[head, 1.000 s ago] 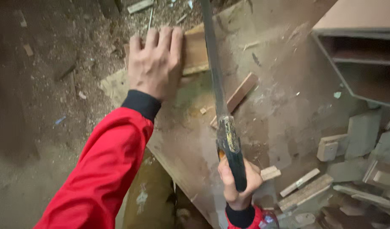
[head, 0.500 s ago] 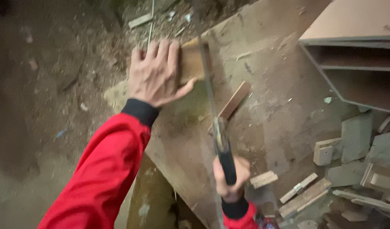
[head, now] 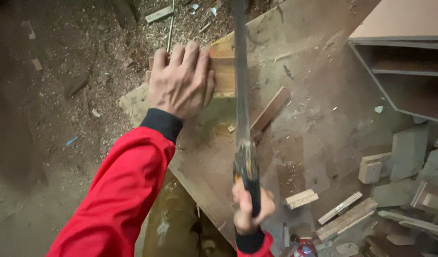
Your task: The person saws a small wooden block on a workbench using a hand saw, then uses a hammer to drive nails into the block. The workspace is cluttered with wood scraps and tools.
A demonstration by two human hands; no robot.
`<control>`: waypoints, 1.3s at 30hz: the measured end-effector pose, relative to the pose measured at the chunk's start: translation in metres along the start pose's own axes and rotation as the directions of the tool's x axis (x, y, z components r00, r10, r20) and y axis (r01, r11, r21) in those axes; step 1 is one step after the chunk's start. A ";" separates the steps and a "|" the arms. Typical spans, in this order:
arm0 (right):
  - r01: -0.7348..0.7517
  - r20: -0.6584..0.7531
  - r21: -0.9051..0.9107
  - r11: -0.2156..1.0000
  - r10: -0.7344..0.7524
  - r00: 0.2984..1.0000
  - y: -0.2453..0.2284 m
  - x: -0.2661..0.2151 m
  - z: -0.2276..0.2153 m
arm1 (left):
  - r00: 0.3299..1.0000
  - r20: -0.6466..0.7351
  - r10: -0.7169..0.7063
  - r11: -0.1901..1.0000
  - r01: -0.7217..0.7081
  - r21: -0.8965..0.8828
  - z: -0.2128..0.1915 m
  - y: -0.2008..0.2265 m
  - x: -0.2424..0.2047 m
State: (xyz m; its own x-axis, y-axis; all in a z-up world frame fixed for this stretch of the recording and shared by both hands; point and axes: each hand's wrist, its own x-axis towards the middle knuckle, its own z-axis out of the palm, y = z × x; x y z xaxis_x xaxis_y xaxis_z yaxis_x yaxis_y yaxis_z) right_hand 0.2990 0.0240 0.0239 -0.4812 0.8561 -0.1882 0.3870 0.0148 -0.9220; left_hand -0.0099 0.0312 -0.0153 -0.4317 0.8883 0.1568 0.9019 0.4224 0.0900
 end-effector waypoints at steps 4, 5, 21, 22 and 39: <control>0.037 -0.024 0.004 0.999 -0.037 0.999 -0.007 -0.013 0.010 | 0.994 -0.112 0.020 0.999 -0.017 0.029 -0.003 -0.001 0.000; 0.007 -0.031 0.036 0.999 -0.006 1.000 -0.011 -0.019 0.009 | 0.995 -0.103 0.016 1.000 -0.015 0.016 -0.004 -0.001 0.000; 0.052 0.009 0.016 0.999 -0.052 0.999 -0.029 -0.023 0.004 | 0.997 -0.079 0.017 1.000 -0.019 -0.021 -0.010 0.000 0.002; 0.086 0.049 -0.093 0.992 -0.082 0.995 -0.031 -0.019 0.004 | 0.996 -0.085 0.020 1.000 -0.022 -0.018 -0.011 0.000 0.003; -0.055 -0.020 0.339 0.939 0.066 0.998 -0.002 -0.009 -0.001 | 0.994 -0.104 0.042 0.999 -0.041 0.007 -0.004 -0.005 -0.002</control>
State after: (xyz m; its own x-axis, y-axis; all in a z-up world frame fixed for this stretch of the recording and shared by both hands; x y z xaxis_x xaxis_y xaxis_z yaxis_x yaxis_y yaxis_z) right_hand 0.3036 0.0169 0.0282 -0.4386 0.8656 -0.2415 0.1234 -0.2081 -0.9703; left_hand -0.0139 0.0267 -0.0122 -0.3928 0.8815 0.2622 0.9190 0.3868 0.0764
